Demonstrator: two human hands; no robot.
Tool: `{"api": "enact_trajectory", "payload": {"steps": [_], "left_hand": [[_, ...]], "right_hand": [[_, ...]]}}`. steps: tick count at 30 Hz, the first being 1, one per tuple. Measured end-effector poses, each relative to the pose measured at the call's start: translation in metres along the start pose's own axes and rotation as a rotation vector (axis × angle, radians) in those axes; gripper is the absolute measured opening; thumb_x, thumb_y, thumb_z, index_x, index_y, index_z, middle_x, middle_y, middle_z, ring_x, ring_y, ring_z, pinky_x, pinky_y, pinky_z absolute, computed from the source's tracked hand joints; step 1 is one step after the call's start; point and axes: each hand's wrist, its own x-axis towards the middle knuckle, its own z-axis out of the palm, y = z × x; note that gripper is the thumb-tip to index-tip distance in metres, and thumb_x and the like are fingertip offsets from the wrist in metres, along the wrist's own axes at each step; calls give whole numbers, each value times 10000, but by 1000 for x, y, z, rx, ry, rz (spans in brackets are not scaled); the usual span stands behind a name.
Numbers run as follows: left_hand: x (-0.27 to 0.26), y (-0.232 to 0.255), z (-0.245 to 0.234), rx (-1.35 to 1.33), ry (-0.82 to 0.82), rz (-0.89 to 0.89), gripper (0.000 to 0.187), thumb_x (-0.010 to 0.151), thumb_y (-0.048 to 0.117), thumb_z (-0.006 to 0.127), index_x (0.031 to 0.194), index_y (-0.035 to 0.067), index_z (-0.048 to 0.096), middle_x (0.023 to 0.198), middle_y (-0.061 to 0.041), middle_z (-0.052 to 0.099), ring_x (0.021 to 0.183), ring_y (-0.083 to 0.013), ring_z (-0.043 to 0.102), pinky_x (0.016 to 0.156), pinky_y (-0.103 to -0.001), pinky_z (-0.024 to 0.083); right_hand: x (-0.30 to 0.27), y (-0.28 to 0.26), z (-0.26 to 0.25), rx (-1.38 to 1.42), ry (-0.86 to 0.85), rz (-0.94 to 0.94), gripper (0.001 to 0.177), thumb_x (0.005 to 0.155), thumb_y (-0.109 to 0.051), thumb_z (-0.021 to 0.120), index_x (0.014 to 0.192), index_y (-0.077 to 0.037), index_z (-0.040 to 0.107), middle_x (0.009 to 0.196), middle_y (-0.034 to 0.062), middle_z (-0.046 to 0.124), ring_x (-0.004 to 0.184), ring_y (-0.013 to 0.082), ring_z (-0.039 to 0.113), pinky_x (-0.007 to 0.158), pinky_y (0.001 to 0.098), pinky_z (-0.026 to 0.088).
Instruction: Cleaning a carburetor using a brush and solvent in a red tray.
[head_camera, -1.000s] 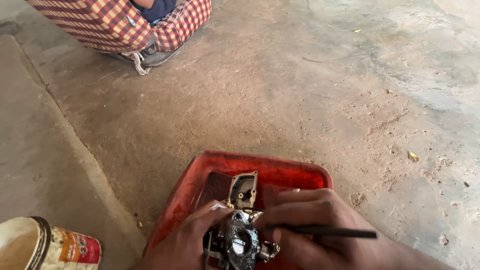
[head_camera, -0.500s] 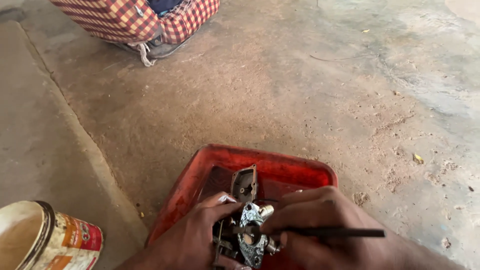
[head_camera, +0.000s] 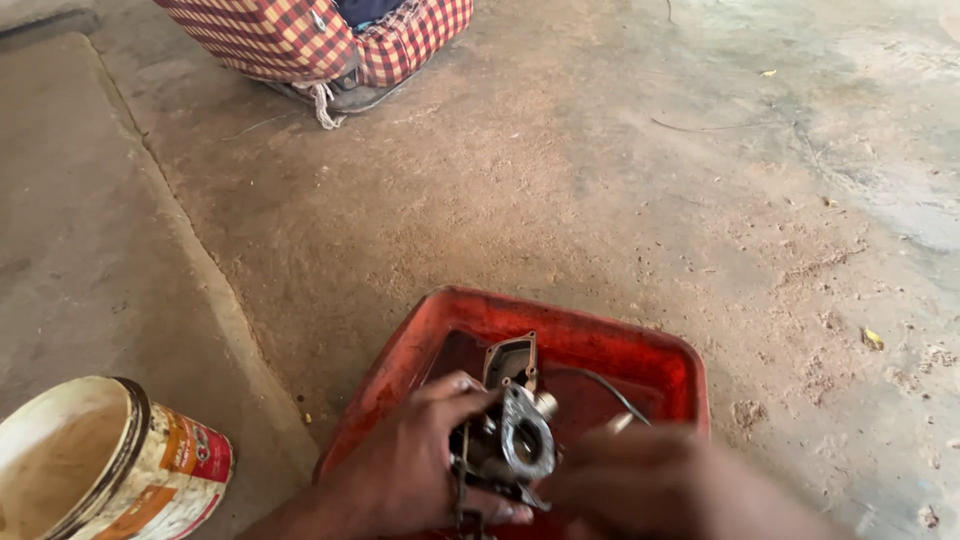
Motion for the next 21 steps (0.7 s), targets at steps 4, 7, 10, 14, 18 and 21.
{"api": "enact_trajectory", "payload": {"steps": [4, 7, 10, 14, 18, 21], "left_hand": [[3, -5, 1, 168, -20, -165, 1056, 588, 554, 978, 1486, 172, 575, 1480, -145, 453, 1335, -328, 470, 1098, -467, 434], [4, -11, 7, 303, -31, -177, 1094, 602, 562, 977, 1515, 178, 513, 1572, -163, 395, 1402, -352, 409, 1132, -492, 378], [4, -1, 3, 306, -10, -118, 1067, 585, 572, 943, 1488, 175, 535, 1539, -149, 457, 1380, -325, 454, 1134, -472, 391], [4, 5, 6, 331, -38, -169, 1092, 544, 583, 936, 1485, 193, 541, 1507, -125, 466, 1358, -304, 460, 1126, -459, 398], [8, -16, 13, 355, -4, -91, 1000, 603, 614, 901, 1436, 159, 586, 1459, -139, 519, 1318, -312, 522, 1095, -466, 440], [3, -7, 12, 338, 34, -58, 1014, 573, 631, 901, 1426, 173, 600, 1444, -144, 539, 1314, -323, 525, 1095, -465, 443]], "right_hand": [[10, 3, 5, 118, -98, -278, 242, 944, -98, 615, 1114, 11, 749, 1020, 151, 757, 936, 242, 776, 800, 353, 633], [6, 4, 13, 196, -97, -78, 235, 958, -132, 633, 1116, -40, 782, 990, 110, 780, 877, 191, 796, 748, 315, 642], [-2, 5, 29, 91, -5, -73, 214, 964, -168, 673, 1094, -41, 786, 958, 112, 771, 871, 197, 790, 718, 311, 629], [5, 3, 23, 120, -83, -61, 200, 983, -159, 670, 1091, -24, 770, 976, 126, 762, 880, 211, 783, 728, 320, 624], [-3, 11, 32, 16, -37, -153, 205, 1002, -178, 659, 1076, -26, 774, 951, 124, 765, 853, 202, 785, 709, 311, 610], [-3, 13, 30, 20, -10, -175, 233, 987, -170, 638, 1089, -20, 784, 944, 130, 776, 826, 205, 790, 696, 316, 619]]}}
